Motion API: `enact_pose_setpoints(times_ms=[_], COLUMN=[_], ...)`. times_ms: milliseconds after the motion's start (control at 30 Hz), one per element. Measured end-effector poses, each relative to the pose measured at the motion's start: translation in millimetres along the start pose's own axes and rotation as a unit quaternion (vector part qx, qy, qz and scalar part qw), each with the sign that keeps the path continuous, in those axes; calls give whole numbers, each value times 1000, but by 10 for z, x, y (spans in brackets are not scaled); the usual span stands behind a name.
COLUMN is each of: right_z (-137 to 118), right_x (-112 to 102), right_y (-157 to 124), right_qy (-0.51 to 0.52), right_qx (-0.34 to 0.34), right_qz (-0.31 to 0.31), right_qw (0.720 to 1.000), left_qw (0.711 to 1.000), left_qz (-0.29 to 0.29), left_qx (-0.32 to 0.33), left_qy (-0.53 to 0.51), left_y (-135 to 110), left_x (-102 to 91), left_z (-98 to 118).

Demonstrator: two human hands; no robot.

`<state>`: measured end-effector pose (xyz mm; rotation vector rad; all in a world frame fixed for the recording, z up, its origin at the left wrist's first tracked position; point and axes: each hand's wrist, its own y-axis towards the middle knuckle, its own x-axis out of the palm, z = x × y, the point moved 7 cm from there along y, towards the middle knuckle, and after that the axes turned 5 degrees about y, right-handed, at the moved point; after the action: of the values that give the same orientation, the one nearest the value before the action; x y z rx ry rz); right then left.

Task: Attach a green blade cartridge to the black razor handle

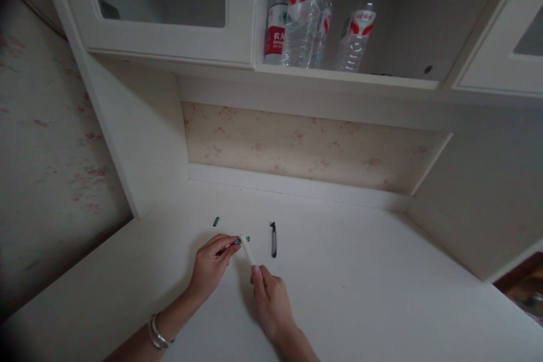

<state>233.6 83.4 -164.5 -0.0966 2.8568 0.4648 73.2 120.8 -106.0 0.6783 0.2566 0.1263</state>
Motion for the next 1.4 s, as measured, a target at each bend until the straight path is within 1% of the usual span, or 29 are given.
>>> enact_pose_setpoints(times_ms=[167, 300, 500, 833, 1400], right_z=[11, -15, -30, -15, -42], right_x=[10, -5, 6, 19, 16], right_y=[1, -3, 3, -15, -11], right_qy=[11, -7, -21, -12, -22], right_qx=[4, -1, -4, -2, -1], right_qz=[-8, 2, -6, -18, -19], right_qw=[1000, 1000, 1000, 1000, 1000], left_qw=[1000, 1000, 1000, 1000, 1000], left_qz=[-2, -6, -6, -4, -13], left_qx=[-1, -6, -4, 0, -2], left_qy=[-5, -2, -2, -5, 8], left_y=[5, 9, -3, 19, 9], left_x=[2, 8, 13, 1, 20], left_z=[13, 7, -31, 59, 6])
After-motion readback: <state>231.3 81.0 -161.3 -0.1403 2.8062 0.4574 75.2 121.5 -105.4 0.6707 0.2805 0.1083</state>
